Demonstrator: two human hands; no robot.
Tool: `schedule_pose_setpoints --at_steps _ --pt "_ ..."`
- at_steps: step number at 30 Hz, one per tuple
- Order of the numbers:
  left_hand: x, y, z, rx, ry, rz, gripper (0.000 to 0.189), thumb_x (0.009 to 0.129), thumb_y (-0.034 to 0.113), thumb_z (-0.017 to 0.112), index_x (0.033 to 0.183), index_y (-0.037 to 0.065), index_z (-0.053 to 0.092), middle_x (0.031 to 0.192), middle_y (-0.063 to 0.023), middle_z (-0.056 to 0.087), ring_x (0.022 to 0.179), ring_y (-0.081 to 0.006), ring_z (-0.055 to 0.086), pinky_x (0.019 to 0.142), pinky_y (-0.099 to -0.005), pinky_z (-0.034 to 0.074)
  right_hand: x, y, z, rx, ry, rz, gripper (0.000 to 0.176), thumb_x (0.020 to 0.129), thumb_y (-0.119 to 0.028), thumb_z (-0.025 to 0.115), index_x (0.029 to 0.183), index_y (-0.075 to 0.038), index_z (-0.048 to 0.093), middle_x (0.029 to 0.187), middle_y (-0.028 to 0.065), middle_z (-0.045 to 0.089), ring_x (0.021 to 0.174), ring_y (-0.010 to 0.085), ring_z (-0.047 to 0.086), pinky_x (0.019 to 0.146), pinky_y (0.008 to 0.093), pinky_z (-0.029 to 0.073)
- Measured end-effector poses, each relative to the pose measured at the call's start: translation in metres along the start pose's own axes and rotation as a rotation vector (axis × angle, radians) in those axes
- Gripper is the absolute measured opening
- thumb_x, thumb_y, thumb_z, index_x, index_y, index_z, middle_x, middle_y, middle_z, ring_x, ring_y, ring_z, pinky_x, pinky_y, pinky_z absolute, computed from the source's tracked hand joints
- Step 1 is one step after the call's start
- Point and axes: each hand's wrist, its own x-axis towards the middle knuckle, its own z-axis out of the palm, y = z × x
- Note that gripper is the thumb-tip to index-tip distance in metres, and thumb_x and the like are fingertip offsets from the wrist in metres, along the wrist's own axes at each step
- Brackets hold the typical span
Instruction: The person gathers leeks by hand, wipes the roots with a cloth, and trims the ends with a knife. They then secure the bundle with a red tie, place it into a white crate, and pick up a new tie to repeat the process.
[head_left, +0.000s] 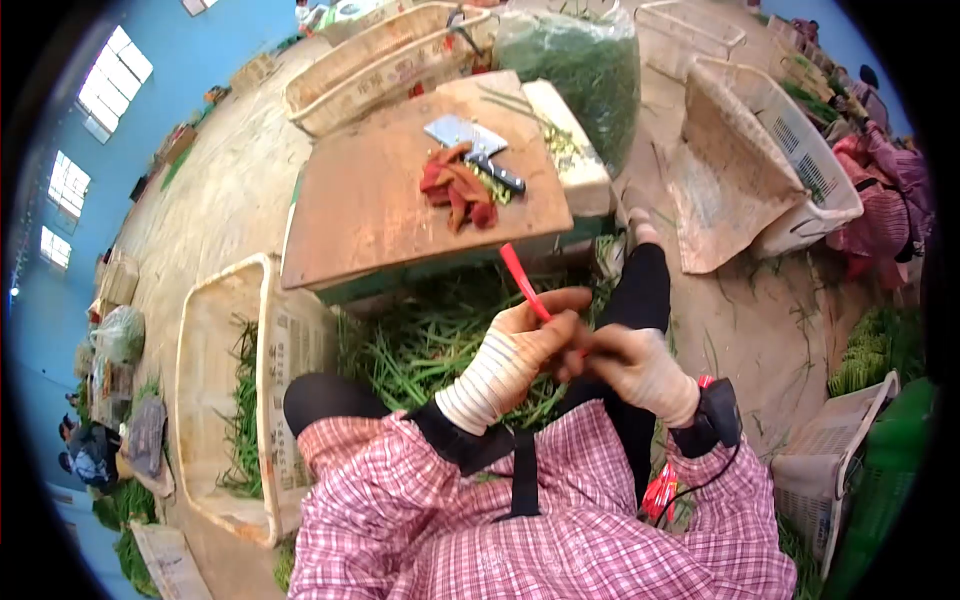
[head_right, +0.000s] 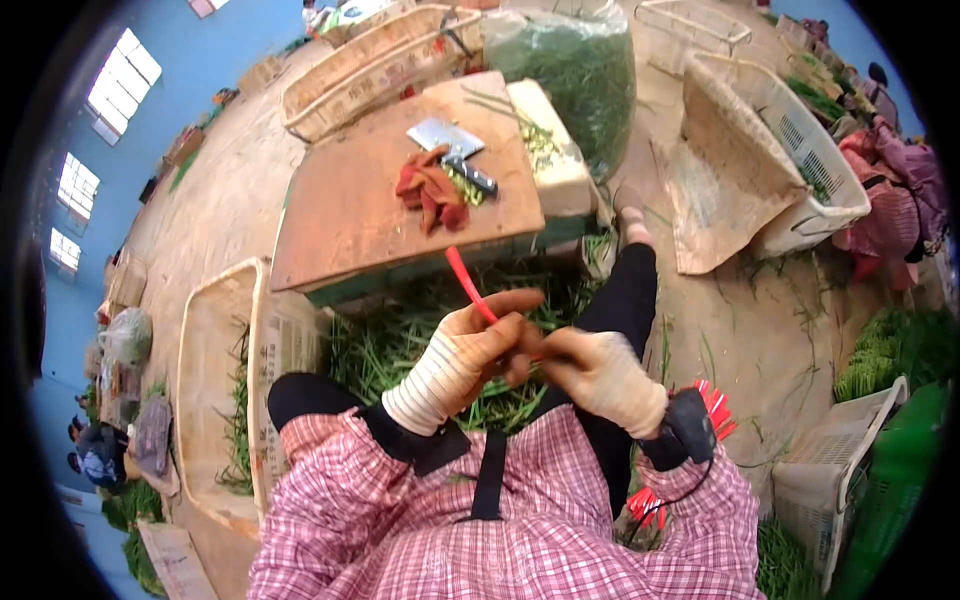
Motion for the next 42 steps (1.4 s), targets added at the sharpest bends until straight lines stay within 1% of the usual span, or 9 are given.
schedule_pose_setpoints --at_steps 4,8,12,14,17,20,21,23,42 --pt "0.01 0.054 -0.044 0.2 0.378 0.234 0.023 0.101 0.027 0.063 0.112 0.007 0.068 0.074 0.0046 0.058 0.056 -0.0041 0.048 0.047 -0.0218 0.035 0.107 0.005 -0.005 0.081 0.126 -0.069 0.025 0.093 -0.018 0.063 0.11 -0.001 0.07 0.092 0.0193 0.072 0.083 0.0266 0.07 0.075 0.0373 0.055" --pt "0.101 0.082 -0.153 0.98 0.416 0.656 0.044 0.096 0.004 0.057 0.14 0.003 0.052 0.097 -0.0072 0.072 0.073 -0.0117 0.063 0.061 -0.028 0.052 0.234 0.064 0.012 -0.176 0.216 -0.051 0.034 0.088 -0.015 0.06 0.122 -0.01 0.065 0.098 0.0229 0.071 0.087 0.0352 0.069 0.079 0.0449 0.054" --pt "0.14 0.126 -0.113 1.569 0.531 -0.049 0.057 0.089 0.011 0.063 0.144 0.017 0.052 0.1 -0.0244 0.071 0.087 -0.0337 0.072 0.076 -0.0431 0.058 0.294 0.066 0.007 -0.506 -0.098 0.172 0.045 0.085 -0.019 0.068 0.126 -0.003 0.059 0.105 0.0257 0.07 0.103 0.0397 0.068 0.084 0.0454 0.054" --pt "0.163 0.112 -0.147 1.715 0.403 0.032 0.047 0.089 0.021 0.066 0.135 0.016 0.059 0.097 -0.0251 0.071 0.092 -0.0406 0.07 0.081 -0.0502 0.055 0.331 0.109 0.032 -0.469 -0.054 0.163 0.065 0.077 -0.016 0.074 0.137 -0.005 0.051 0.101 0.0253 0.072 0.096 0.04 0.071 0.078 0.046 0.056" --pt "0.151 0.115 -0.143 1.89 0.525 0.139 0.042 0.088 0.026 0.069 0.127 0.01 0.064 0.094 -0.0232 0.072 0.091 -0.0395 0.07 0.081 -0.0501 0.055 0.341 0.099 0.059 -0.409 0.103 0.361 0.037 0.095 -0.029 0.054 0.118 -0.002 0.064 0.099 0.0219 0.072 0.088 0.0336 0.071 0.075 0.0431 0.056" --pt "0.119 0.132 -0.13 1.37 0.55 0.219 0.031 0.092 0.022 0.07 0.116 0.003 0.069 0.093 -0.0222 0.073 0.079 -0.0344 0.072 0.07 -0.0432 0.055 0.354 0.111 0.077 -0.461 0.209 0.409 0.039 0.1 -0.032 0.048 0.107 0.0 0.069 0.093 0.0211 0.072 0.081 0.0302 0.071 0.07 0.0417 0.057" --pt "0.102 0.136 -0.119 1.14 0.472 0.452 0.024 0.095 0.02 0.07 0.109 0.001 0.07 0.086 -0.0151 0.074 0.065 -0.0231 0.069 0.06 -0.0373 0.053 0.351 0.108 0.067 -0.498 0.158 0.368 0.038 0.098 -0.031 0.05 0.107 0.002 0.068 0.092 0.0221 0.072 0.08 0.0317 0.071 0.07 0.0424 0.057" --pt "0.075 0.154 -0.135 0.94 0.532 0.246 0.023 0.1 0.024 0.065 0.095 0.002 0.069 0.07 -0.0023 0.065 0.052 -0.0058 0.055 0.044 -0.0249 0.041 0.345 0.106 0.047 -0.573 0.041 0.284 0.038 0.094 -0.03 0.054 0.106 0.004 0.066 0.091 0.0241 0.071 0.08 0.0347 0.071 0.07 0.0437 0.056" --pt "-0.1 0.166 -0.13 0.491 0.738 0.359 0.032 0.098 0.032 0.067 0.111 0.003 0.063 0.061 0.002 0.057 0.044 -0.0035 0.046 0.04 -0.0173 0.032 0.384 0.111 -0.045 -0.791 -0.123 -0.047 0.046 0.088 -0.038 0.069 0.116 -0.002 0.066 0.088 0.0226 0.071 0.082 0.0375 0.069 0.075 0.0447 0.054"
